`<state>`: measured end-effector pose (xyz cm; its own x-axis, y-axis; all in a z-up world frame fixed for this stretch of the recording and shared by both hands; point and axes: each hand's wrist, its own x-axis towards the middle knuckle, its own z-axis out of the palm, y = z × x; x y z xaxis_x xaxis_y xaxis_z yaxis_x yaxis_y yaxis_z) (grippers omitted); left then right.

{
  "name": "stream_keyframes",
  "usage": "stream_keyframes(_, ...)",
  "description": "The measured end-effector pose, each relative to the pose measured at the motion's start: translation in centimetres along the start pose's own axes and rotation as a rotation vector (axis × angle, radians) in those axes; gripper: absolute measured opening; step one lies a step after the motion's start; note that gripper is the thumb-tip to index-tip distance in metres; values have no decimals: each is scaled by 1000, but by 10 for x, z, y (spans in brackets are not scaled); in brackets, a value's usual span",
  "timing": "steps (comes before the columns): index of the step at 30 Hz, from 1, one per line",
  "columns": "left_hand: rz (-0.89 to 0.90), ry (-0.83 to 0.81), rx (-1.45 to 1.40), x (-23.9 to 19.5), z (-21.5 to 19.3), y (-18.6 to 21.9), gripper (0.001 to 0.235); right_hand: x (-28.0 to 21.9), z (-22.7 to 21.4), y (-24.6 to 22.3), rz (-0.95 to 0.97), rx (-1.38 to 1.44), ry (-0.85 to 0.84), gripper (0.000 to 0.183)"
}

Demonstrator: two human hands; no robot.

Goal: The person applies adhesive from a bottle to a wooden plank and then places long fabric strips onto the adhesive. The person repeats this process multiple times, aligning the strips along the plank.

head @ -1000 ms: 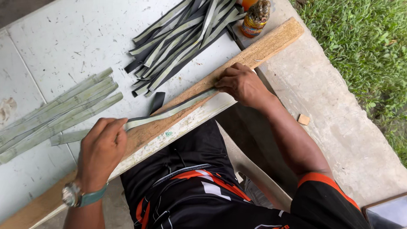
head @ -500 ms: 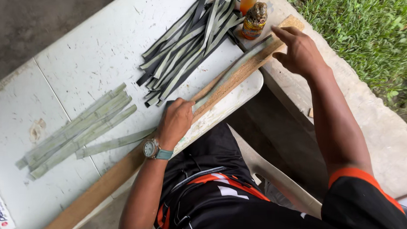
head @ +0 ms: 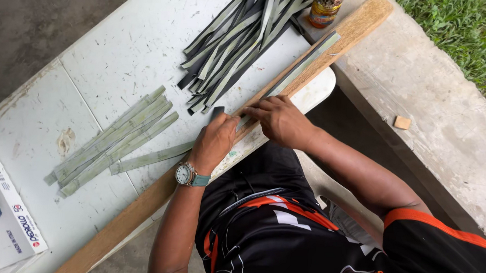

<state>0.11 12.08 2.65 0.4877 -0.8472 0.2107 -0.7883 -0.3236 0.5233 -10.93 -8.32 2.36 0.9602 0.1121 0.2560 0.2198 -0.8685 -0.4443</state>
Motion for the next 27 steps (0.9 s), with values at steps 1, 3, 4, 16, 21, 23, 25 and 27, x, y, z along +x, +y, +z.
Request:
stream_keyframes(1,16,13,-13,-1,1,-1,21,0,-2,2,2,-2,-15,55)
stream_keyframes(3,2,13,-17,-11,3,-2,22,-3,-3,4,-9,-8,-36,56)
stream_keyframes(4,-20,3,-2,-14,3,-3,22,-3,-4,5,-23,-18,-31,57)
stream_keyframes(16,-77,29,86,-27,15,-3,23,-1,-4,-14,-129,-326,-65,55)
stream_keyframes(21,-84,2,104,-25,15,-6,18,0,3,-17,-193,-371,-14,55)
stream_keyframes(23,-101,-48,160,-33,16,-2,9,-6,8,-20,-208,-435,-28,47)
stream_keyframes(25,-61,12,157,-35,10,-2,12,-4,9,-19,-169,-281,-76,52)
stream_keyframes(27,-51,13,167,-37,5,-4,10,0,12,-20,-166,-273,-85,53)
